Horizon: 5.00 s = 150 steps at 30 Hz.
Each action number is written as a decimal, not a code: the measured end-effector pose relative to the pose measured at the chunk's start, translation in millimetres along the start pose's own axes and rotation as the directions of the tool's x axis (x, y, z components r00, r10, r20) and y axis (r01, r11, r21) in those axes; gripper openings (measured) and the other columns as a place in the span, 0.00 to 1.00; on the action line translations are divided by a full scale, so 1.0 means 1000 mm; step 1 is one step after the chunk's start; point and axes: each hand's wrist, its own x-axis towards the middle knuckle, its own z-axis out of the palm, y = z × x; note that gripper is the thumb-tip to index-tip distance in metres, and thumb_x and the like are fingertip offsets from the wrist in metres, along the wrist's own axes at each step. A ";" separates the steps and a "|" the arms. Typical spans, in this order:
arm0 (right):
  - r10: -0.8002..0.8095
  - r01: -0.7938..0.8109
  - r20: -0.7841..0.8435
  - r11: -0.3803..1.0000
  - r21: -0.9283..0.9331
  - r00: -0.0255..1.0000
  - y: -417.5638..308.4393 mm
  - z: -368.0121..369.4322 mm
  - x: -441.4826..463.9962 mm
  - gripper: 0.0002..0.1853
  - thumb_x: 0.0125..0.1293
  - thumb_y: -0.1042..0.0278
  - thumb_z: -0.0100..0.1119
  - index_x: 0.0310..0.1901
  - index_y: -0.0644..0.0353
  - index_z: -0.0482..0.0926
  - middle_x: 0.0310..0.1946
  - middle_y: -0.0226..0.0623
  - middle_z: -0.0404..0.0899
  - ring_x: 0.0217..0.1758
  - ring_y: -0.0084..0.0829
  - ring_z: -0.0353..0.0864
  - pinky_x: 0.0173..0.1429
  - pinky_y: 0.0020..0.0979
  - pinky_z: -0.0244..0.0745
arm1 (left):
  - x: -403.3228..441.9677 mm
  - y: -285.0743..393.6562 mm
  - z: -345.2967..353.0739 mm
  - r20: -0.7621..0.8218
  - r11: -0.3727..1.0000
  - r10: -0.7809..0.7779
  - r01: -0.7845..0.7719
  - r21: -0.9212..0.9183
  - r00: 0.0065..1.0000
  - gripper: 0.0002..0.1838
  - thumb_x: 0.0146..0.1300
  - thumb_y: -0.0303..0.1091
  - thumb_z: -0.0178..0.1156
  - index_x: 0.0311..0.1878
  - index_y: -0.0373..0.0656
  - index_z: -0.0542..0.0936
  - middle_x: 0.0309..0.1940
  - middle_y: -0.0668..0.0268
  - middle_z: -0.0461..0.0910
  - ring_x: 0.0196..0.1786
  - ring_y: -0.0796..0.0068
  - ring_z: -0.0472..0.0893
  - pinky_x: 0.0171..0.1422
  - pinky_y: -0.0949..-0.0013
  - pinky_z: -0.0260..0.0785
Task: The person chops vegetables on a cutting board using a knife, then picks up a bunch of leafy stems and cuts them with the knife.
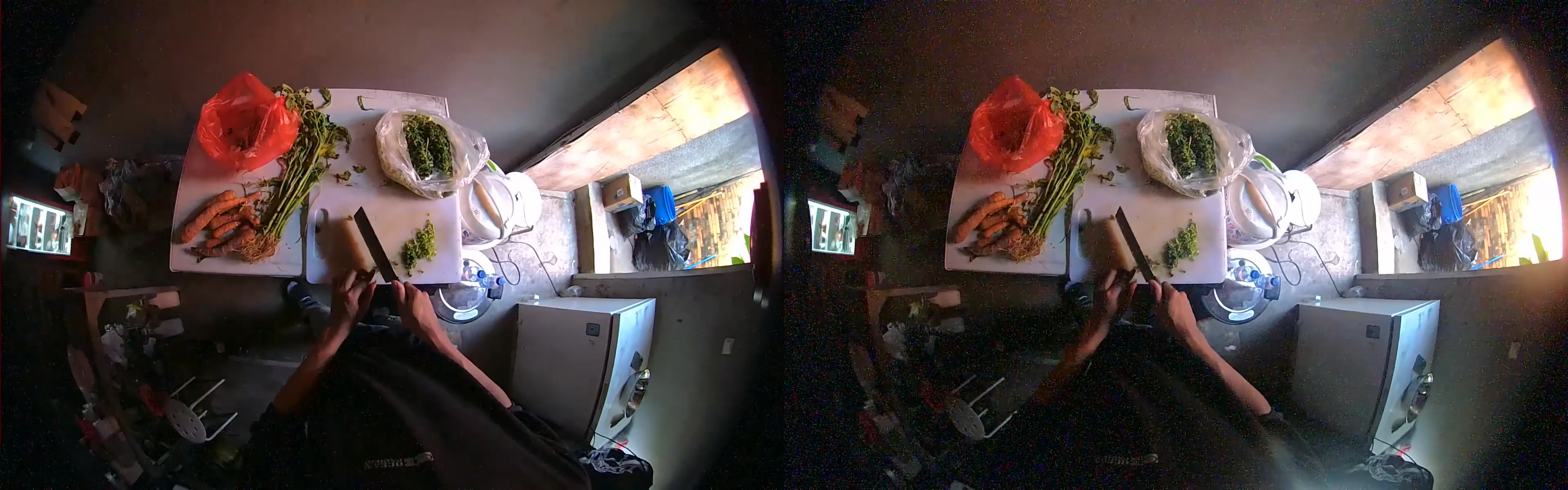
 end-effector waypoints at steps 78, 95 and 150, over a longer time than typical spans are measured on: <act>0.363 -0.115 -0.204 0.688 0.716 0.909 -0.105 0.128 -0.019 0.27 0.77 0.43 0.41 0.26 0.56 0.68 0.16 0.23 0.63 0.16 0.15 0.60 0.20 0.23 0.54 | 0.130 -0.193 -0.139 0.101 0.923 -0.195 0.218 -0.318 0.975 0.10 0.59 0.30 0.65 0.39 0.40 0.74 0.34 0.58 0.77 0.39 0.64 0.79 0.44 0.62 0.69; 0.157 0.014 -0.176 0.708 0.706 0.972 -0.098 0.169 0.007 0.25 0.76 0.44 0.44 0.27 0.56 0.68 0.17 0.21 0.61 0.17 0.14 0.58 0.20 0.22 0.52 | 0.079 -0.186 -0.192 0.076 0.995 -0.053 0.059 -0.079 0.996 0.29 0.53 0.33 0.71 0.58 0.43 0.72 0.46 0.57 0.73 0.50 0.54 0.76 0.51 0.55 0.70; 0.151 -0.369 0.374 0.689 0.624 0.915 -0.112 0.178 -0.001 0.27 0.77 0.41 0.37 0.26 0.52 0.68 0.17 0.21 0.63 0.18 0.18 0.62 0.22 0.24 0.54 | 0.073 -0.220 -0.171 -0.203 0.952 -0.172 0.109 -0.287 0.964 0.15 0.64 0.43 0.65 0.42 0.41 0.77 0.34 0.61 0.71 0.40 0.64 0.73 0.46 0.60 0.65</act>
